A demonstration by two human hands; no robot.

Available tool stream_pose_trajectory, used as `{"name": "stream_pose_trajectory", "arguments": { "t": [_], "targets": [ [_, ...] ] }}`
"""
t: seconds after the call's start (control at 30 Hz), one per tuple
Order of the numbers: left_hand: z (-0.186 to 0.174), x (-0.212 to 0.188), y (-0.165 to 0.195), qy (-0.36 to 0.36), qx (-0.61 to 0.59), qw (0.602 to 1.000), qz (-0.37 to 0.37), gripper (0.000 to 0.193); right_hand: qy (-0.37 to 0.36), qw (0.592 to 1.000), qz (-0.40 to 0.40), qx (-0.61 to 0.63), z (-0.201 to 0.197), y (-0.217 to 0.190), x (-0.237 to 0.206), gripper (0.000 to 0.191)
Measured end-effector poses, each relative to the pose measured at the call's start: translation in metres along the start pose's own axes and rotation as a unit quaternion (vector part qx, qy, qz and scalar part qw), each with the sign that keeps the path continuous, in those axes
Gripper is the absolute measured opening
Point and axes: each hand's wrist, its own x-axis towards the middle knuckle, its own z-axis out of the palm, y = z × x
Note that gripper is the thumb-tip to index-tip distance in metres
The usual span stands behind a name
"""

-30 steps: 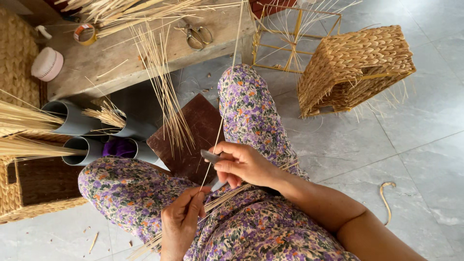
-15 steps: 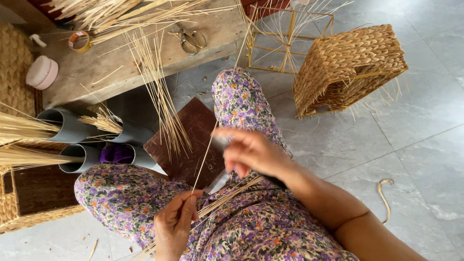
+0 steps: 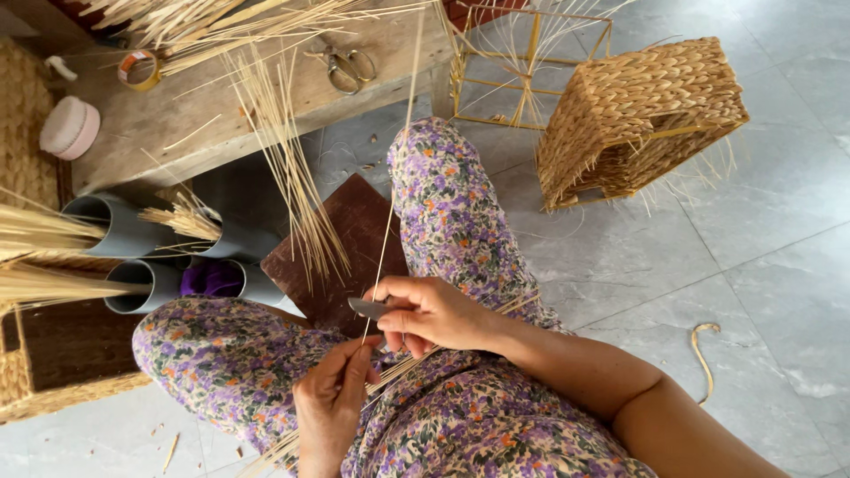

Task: The person sits on a red plastic chair with a wooden board on their lap and uses a small knife to peel and shave thin bamboo sticks one at a time, rotating each stick to remove the outer layer, then setting the peeled stick aside and reaching for the next one from a bundle.

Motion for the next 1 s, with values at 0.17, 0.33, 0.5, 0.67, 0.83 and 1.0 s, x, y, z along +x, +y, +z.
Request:
{"name": "stream_pose_trajectory", "arguments": {
  "t": [0.17, 0.33, 0.5, 0.67, 0.83, 1.0],
  "targets": [
    [-0.007, -0.006, 0.008, 0.010, -0.014, 0.999, 0.041, 0.019, 0.055, 0.997, -0.058, 0.010, -0.022, 0.001, 0.005, 0.020],
    [-0.012, -0.012, 0.005, 0.000, -0.041, 0.998, 0.042, 0.017, 0.253, 0.961, -0.100, 0.044, -0.071, -0.013, -0.003, 0.027],
    [-0.006, -0.002, 0.009, 0.018, -0.045, 0.998, 0.031, 0.017, 0.132, 0.991, -0.025, 0.001, -0.039, -0.018, -0.006, 0.039],
    [-0.002, 0.004, 0.017, 0.013, -0.048, 0.998, 0.032, 0.015, 0.005, 1.000, 0.030, -0.008, 0.002, -0.003, 0.006, 0.032],
    [-0.004, 0.003, 0.019, 0.039, -0.064, 0.993, 0.090, 0.014, 0.009, 0.999, 0.031, 0.030, -0.004, 0.000, 0.007, 0.027],
    [-0.005, 0.005, 0.018, 0.057, -0.050, 0.991, 0.109, 0.010, 0.000, 0.999, 0.035, 0.004, 0.005, 0.003, 0.006, 0.029]
  ]
}}
